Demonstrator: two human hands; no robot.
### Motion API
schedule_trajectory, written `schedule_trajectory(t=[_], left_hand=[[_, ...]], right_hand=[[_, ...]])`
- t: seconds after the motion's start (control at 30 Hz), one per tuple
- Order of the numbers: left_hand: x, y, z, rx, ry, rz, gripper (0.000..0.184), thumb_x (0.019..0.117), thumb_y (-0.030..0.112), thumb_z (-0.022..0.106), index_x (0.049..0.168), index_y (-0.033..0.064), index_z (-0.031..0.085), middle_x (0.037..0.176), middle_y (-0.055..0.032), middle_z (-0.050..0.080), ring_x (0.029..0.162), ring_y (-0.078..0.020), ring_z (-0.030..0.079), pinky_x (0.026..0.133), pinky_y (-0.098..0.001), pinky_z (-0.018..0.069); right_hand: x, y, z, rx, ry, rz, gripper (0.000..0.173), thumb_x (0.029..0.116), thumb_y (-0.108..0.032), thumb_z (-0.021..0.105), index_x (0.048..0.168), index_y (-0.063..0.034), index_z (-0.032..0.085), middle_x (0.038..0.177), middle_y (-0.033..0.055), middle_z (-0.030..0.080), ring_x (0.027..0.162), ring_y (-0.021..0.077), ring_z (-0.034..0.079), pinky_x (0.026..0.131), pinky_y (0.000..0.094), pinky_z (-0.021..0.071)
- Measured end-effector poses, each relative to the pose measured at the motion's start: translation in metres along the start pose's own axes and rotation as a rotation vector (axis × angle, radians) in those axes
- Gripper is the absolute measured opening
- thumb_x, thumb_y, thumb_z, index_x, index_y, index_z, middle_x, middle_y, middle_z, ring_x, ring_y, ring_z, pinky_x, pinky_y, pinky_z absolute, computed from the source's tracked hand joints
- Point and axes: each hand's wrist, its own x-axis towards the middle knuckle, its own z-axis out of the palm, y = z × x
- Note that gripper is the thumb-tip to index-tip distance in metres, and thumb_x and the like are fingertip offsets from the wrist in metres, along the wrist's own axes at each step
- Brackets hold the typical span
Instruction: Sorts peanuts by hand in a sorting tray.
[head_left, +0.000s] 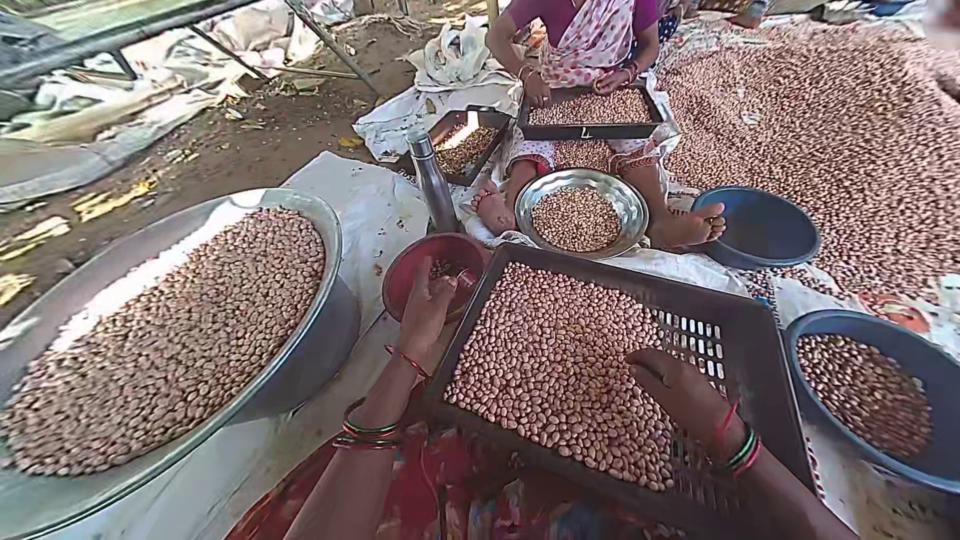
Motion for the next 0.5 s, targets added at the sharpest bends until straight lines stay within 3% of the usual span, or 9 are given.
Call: schedule_trajectory(t=[0.03,0.07,0.1,0.13,0.2,0.27,0.33,0.4,0.5], left_hand=[[0.002,0.003,-0.005,0.092,-0.075,-0.014,0.068,0.1085,0.019,0.049,0.164,0.0048,0.012,0.152,-0.0257,0.045,0.134,-0.0284,0.053,0.110,-0.0408,0.0435],[-0.002,0.007,-0.003,0.170,-0.145,-0.006,0.071,0.1093,0.022,0.048,0.164,0.0041,0.007,0.157,-0.0275,0.038,0.142,-0.0329,0.046,0.116,-0.0456,0.0382],[-0.010,0.011,0.004,0.228,-0.210,0.025,0.065,0.1095,0.022,0.047,0.163,0.0011,0.016,0.156,-0.0273,0.040,0.142,-0.0335,0.046,0.115,-0.0469,0.0387],[-0.021,0.015,0.014,0.268,-0.269,0.063,0.055,0.1094,0.021,0.046,0.157,-0.0019,0.032,0.151,-0.0257,0.048,0.137,-0.0314,0.052,0.113,-0.0457,0.0409],[-0.043,0.022,0.034,0.330,-0.394,0.134,0.039,0.1088,0.017,0.046,0.140,-0.0025,0.056,0.123,-0.0199,0.067,0.107,-0.0234,0.066,0.095,-0.0398,0.0514],[-0.059,0.021,0.049,0.394,-0.542,0.175,0.033,0.1082,0.018,0.047,0.130,0.0002,0.064,0.100,-0.0135,0.071,0.083,-0.0180,0.067,0.079,-0.0367,0.0548],[-0.070,0.022,0.058,0.508,-0.715,0.164,0.033,0.1091,0.021,0.046,0.129,0.0028,0.065,0.094,-0.0141,0.069,0.079,-0.0225,0.063,0.077,-0.0418,0.0514],[-0.075,0.027,0.068,0.663,-0.873,0.135,0.034,0.1102,0.023,0.044,0.131,0.0040,0.064,0.099,-0.0184,0.069,0.087,-0.0317,0.065,0.083,-0.0508,0.0503],[-0.077,0.032,0.080,0.827,-1.007,0.110,0.036,0.1107,0.024,0.043,0.135,0.0043,0.062,0.113,-0.0229,0.069,0.106,-0.0402,0.066,0.094,-0.0590,0.0480]], right_hand=[[-0.004,-0.004,0.006,-0.014,0.054,-0.097,0.027,0.1040,-0.008,0.054,0.119,0.0076,0.070,0.115,0.0257,0.071,0.107,0.0390,0.070,0.096,0.0552,0.0521],[-0.009,-0.007,0.017,-0.034,0.116,-0.241,0.023,0.0993,-0.005,0.059,0.112,0.0079,0.073,0.109,0.0254,0.073,0.102,0.0397,0.072,0.092,0.0543,0.0560],[-0.015,-0.010,0.027,-0.054,0.125,-0.383,0.019,0.0946,-0.003,0.063,0.106,0.0069,0.075,0.104,0.0247,0.074,0.098,0.0413,0.073,0.088,0.0554,0.0576],[-0.020,-0.013,0.038,-0.095,0.088,-0.516,0.016,0.0906,-0.003,0.067,0.100,0.0050,0.077,0.100,0.0236,0.075,0.096,0.0426,0.074,0.085,0.0571,0.0587],[-0.033,-0.012,0.047,-0.217,-0.121,-0.623,0.013,0.0916,-0.006,0.068,0.097,0.0015,0.078,0.103,0.0246,0.074,0.099,0.0464,0.072,0.084,0.0621,0.0572],[-0.038,0.002,0.035,-0.397,-0.315,-0.444,0.015,0.0949,-0.007,0.066,0.099,0.0015,0.077,0.111,0.0270,0.073,0.106,0.0496,0.069,0.088,0.0665,0.0534],[-0.034,0.019,0.006,-0.536,-0.368,-0.074,0.021,0.0987,-0.005,0.060,0.111,0.0039,0.074,0.123,0.0313,0.067,0.117,0.0546,0.061,0.095,0.0715,0.0462],[-0.036,0.036,-0.018,-0.541,-0.181,0.055,0.024,0.1016,-0.006,0.057,0.116,0.0047,0.072,0.127,0.0324,0.064,0.124,0.0550,0.057,0.101,0.0703,0.0430],[-0.039,0.043,-0.009,-0.385,0.214,-0.273,0.015,0.0937,-0.001,0.064,0.099,0.0069,0.075,0.104,0.0277,0.073,0.102,0.0489,0.071,0.088,0.0636,0.0552]])
